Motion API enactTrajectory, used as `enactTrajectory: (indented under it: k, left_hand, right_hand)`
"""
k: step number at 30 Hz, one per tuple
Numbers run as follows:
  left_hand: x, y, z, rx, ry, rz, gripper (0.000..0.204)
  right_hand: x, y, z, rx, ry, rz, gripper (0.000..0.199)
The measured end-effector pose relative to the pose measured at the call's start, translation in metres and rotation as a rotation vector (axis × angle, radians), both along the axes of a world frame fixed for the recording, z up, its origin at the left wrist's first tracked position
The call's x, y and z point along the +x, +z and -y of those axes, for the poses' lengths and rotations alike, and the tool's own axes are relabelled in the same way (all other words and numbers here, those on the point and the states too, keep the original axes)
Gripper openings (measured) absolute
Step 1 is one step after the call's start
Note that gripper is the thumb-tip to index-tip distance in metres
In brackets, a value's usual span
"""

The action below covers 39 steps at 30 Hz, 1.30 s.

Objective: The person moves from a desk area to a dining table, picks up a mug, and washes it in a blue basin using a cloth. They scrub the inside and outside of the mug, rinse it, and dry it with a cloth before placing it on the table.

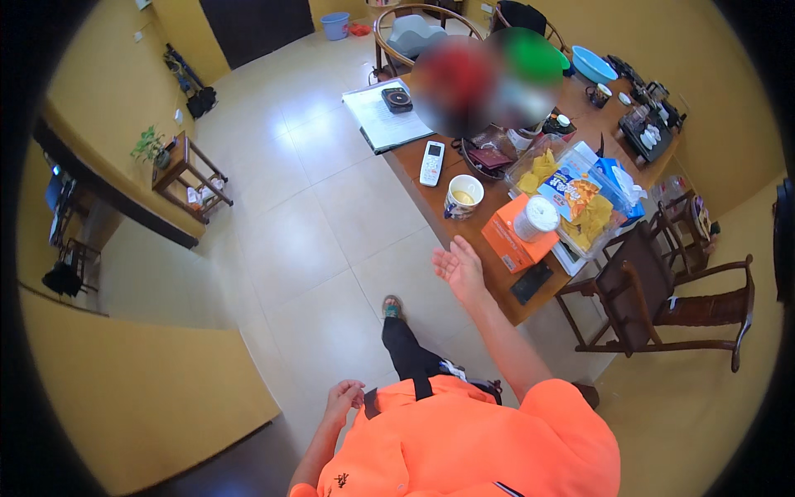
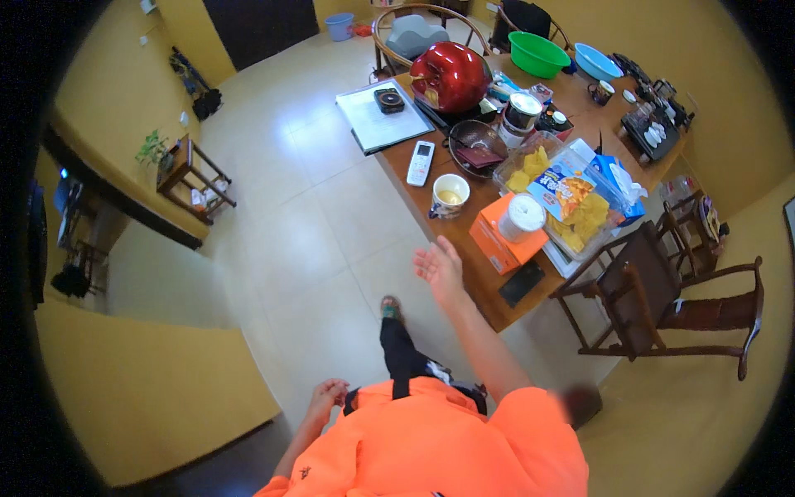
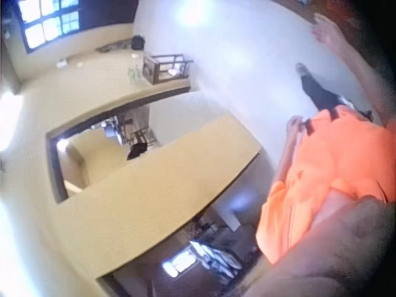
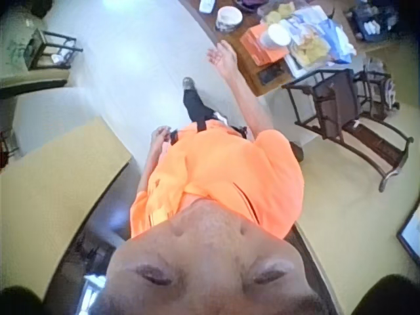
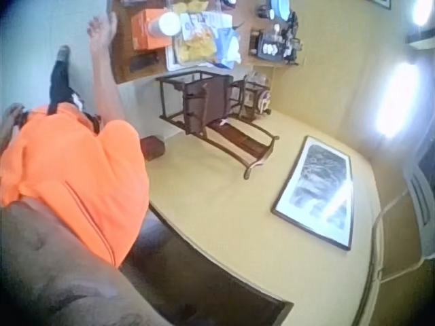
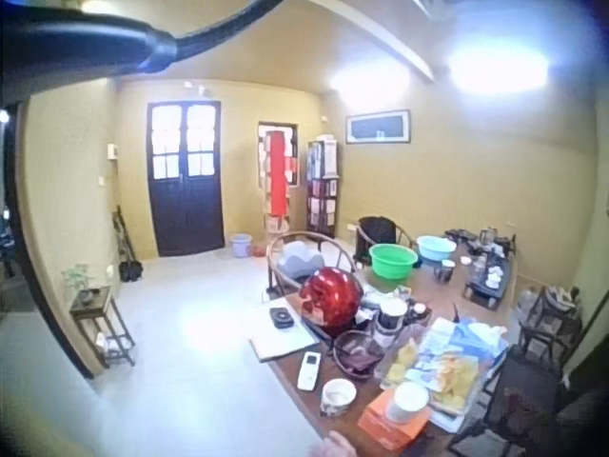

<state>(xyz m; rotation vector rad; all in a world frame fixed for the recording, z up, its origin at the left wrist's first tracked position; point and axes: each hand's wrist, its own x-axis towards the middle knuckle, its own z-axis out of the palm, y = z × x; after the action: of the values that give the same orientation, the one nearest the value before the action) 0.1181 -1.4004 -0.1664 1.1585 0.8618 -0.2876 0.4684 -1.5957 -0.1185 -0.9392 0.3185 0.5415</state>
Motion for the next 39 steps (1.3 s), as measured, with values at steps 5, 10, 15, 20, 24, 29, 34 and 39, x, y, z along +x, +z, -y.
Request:
enactTrajectory:
  k: [5, 10, 15, 20, 24, 29, 34, 39]
  left_hand:
    - [0.085, 0.005, -0.082, 0.102, 0.025, -0.026, 0.014]
    - [0.175, 0.031, -0.158, 0.126, -0.078, 0.031, 0.014]
    - [0.254, 0.033, -0.198, 0.067, -0.195, 0.016, 0.013]
    - [0.317, 0.022, -0.234, -0.008, -0.341, -0.032, 0.012]
    - [0.378, 0.014, -0.271, -0.055, -0.439, -0.016, 0.014]
    - [0.453, 0.019, -0.358, -0.110, -0.462, 0.052, 0.014]
    - [0.513, 0.016, -0.484, -0.065, -0.409, 0.099, 0.014]
    - [0.586, 0.023, -0.587, -0.024, -0.358, 0.086, 0.014]
  right_hand:
    - [0.053, -0.018, -0.039, -0.041, -0.095, -0.063, 0.053]
    - [0.080, -0.029, -0.056, -0.082, -0.146, -0.048, 0.038]
    - [0.084, -0.042, -0.069, -0.278, -0.317, 0.043, 0.037]
    - [0.059, 0.010, -0.086, -0.417, -0.238, 0.239, 0.037]
    - [0.069, 0.055, -0.143, -0.427, -0.144, 0.352, 0.033]
    - [0.138, 0.077, -0.260, -0.496, -0.062, 0.401, 0.030]
    - [0.206, 0.074, -0.380, -0.553, -0.029, 0.375, 0.034]
    - [0.282, 0.067, -0.496, -0.432, 0.131, 0.235, 0.039]
